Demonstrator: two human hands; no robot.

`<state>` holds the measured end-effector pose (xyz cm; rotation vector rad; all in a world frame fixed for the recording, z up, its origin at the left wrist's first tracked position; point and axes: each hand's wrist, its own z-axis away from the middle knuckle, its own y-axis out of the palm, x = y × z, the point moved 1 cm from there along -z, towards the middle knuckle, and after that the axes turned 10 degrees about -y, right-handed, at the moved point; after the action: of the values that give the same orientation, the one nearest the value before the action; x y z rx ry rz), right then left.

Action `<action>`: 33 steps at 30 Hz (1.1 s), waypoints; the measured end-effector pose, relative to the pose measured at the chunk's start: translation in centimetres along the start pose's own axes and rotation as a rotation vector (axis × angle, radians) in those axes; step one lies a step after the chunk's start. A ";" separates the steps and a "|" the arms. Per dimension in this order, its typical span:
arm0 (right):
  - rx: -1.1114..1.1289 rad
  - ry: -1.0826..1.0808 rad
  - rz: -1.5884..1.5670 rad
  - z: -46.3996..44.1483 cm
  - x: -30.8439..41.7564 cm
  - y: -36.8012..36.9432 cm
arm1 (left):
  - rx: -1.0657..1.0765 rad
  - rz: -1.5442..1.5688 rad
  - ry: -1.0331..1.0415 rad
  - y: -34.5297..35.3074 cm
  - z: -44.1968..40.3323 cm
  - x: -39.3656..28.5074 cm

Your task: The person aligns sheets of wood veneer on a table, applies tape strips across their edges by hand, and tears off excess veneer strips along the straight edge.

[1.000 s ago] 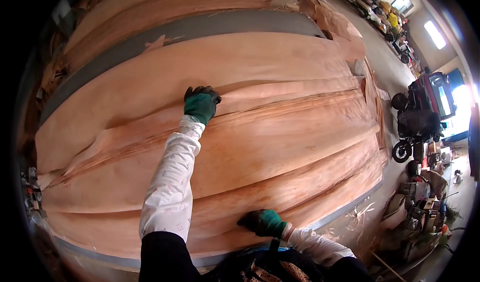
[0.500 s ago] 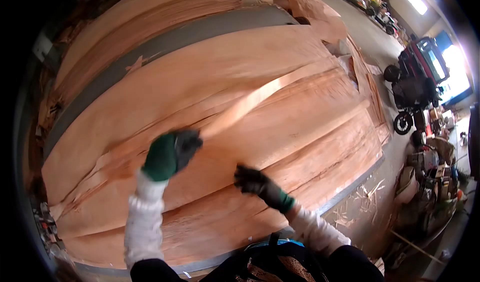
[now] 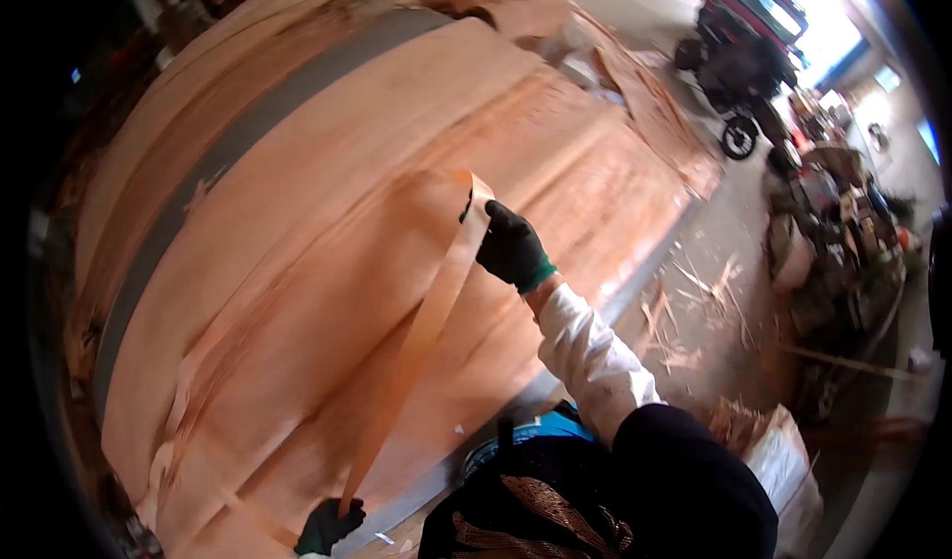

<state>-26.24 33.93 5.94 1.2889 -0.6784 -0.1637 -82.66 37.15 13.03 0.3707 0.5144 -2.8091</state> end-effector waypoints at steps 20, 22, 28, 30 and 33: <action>-0.765 -0.469 0.867 12.2 23.8 -19.3 | -0.506 -0.461 0.201 5.9 -3.3 -1.2; -0.841 -0.526 0.846 12.0 24.9 -20.3 | -0.645 -0.464 0.175 6.4 -4.2 -1.6; -0.831 -0.624 0.698 10.6 29.1 -23.7 | -0.965 -0.264 0.142 8.7 -6.5 -1.3; -0.873 -0.593 0.739 9.9 30.1 -24.8 | -1.022 0.071 0.124 9.3 -8.2 0.5; -0.940 -0.537 0.896 9.0 30.7 -26.5 | -1.199 0.252 0.279 11.6 -9.6 1.6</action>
<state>-0.01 4.05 -5.96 -0.0396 -1.3632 -0.0650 -78.76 29.97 0.25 0.4781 1.8549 -1.7558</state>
